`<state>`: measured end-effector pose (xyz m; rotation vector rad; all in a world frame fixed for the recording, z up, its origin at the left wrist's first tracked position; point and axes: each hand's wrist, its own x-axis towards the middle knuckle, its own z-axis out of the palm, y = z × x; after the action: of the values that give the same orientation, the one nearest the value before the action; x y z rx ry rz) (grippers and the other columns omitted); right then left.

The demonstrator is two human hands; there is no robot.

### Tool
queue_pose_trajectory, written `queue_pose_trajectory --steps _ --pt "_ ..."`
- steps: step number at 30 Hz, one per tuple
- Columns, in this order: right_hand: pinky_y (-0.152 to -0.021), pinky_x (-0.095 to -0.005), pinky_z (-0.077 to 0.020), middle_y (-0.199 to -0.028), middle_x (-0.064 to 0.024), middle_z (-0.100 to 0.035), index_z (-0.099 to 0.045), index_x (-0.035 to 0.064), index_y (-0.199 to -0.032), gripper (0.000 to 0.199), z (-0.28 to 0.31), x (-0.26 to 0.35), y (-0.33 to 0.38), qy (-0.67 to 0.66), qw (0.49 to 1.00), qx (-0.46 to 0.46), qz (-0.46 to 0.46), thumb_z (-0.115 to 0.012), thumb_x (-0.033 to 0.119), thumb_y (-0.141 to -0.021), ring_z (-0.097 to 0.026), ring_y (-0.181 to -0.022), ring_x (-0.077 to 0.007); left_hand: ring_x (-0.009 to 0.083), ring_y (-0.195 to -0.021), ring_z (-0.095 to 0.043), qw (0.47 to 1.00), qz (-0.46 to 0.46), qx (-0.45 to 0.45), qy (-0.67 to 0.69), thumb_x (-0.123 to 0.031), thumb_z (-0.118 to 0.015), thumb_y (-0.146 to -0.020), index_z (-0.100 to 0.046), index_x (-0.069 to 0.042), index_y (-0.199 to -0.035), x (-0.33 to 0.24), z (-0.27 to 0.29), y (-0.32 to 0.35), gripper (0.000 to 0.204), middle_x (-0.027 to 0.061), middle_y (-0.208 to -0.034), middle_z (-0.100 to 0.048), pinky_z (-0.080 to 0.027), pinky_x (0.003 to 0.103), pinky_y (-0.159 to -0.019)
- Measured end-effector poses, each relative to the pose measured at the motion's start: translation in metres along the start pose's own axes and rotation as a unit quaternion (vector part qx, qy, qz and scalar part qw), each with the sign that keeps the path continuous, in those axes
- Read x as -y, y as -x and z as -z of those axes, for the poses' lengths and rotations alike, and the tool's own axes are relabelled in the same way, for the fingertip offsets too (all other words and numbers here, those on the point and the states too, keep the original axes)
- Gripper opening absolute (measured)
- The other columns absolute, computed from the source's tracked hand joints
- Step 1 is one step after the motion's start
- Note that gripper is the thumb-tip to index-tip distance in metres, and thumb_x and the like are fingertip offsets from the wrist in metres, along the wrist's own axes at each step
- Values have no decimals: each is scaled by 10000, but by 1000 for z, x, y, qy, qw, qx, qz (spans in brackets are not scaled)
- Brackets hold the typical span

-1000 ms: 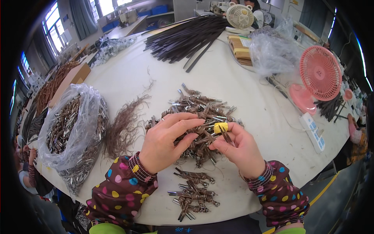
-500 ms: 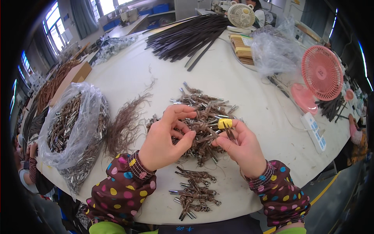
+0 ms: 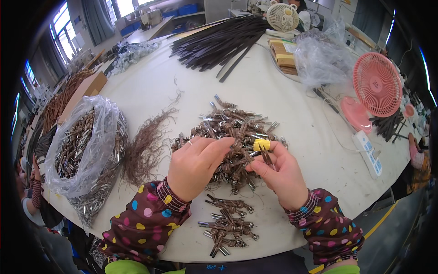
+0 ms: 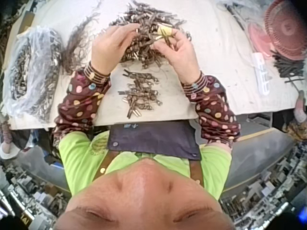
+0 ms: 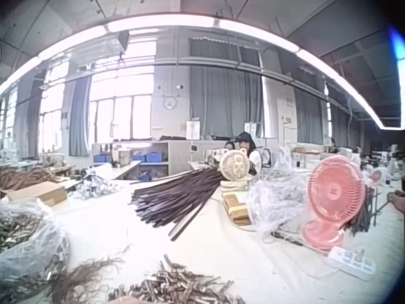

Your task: The person assembles small metal clips with fiber bundles by hand, using a finger thimble to aid in the process.

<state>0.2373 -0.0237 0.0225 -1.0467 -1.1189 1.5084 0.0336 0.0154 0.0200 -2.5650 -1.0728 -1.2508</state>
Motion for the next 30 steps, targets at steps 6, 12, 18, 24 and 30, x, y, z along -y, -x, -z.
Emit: queue_pose_trajectory --steps 6,12,18,24,30 --pt "-792 -202 -467 -936 -58 -653 -430 -26 -1221 380 -2 -1 2 3 1000 12 6 -630 66 -912 -614 -885 -82 218 -656 -569 997 -59 -26 -46 25 -712 -706 -679 -70 -961 3 2 -2 274 54 -803 -628 -472 317 -568" --pt "-548 -154 -370 -943 -35 -653 -433 22 -1247 386 5 6 -1 -51 994 62 -80 -619 141 -931 -496 -644 -12 182 -714 -612 989 101 -17 107 29 -623 -858 -598 -47 -963 0 -4 -2 132 68 -828 -643 -485 254 -629" --pt "-413 -155 -230 -915 -22 -638 -434 67 -1263 398 7 9 -3 -48 982 111 -144 -615 198 -933 -323 -492 16 210 -821 -648 964 146 20 222 20 -572 -906 -568 -30 -997 1 -6 7 103 111 -980 -657 -520 289 -729" --pt "-408 -153 -204 -902 -9 -618 -419 69 -1278 417 8 11 -4 -32 975 150 -161 -612 197 -931 -300 -485 18 142 -842 -625 957 89 4 277 26 -492 -959 -521 -19 -993 2 -7 5 63 134 -1065 -648 -510 257 -760" --pt "-489 -194 -365 -913 -37 -655 -436 47 -1266 405 16 -8 -10 57 989 125 -54 -606 217 -941 -457 -559 -32 160 -791 -631 965 95 33 244 39 -501 -945 -527 -19 -1006 0 -3 6 88 131 -1025 -662 -521 264 -712"
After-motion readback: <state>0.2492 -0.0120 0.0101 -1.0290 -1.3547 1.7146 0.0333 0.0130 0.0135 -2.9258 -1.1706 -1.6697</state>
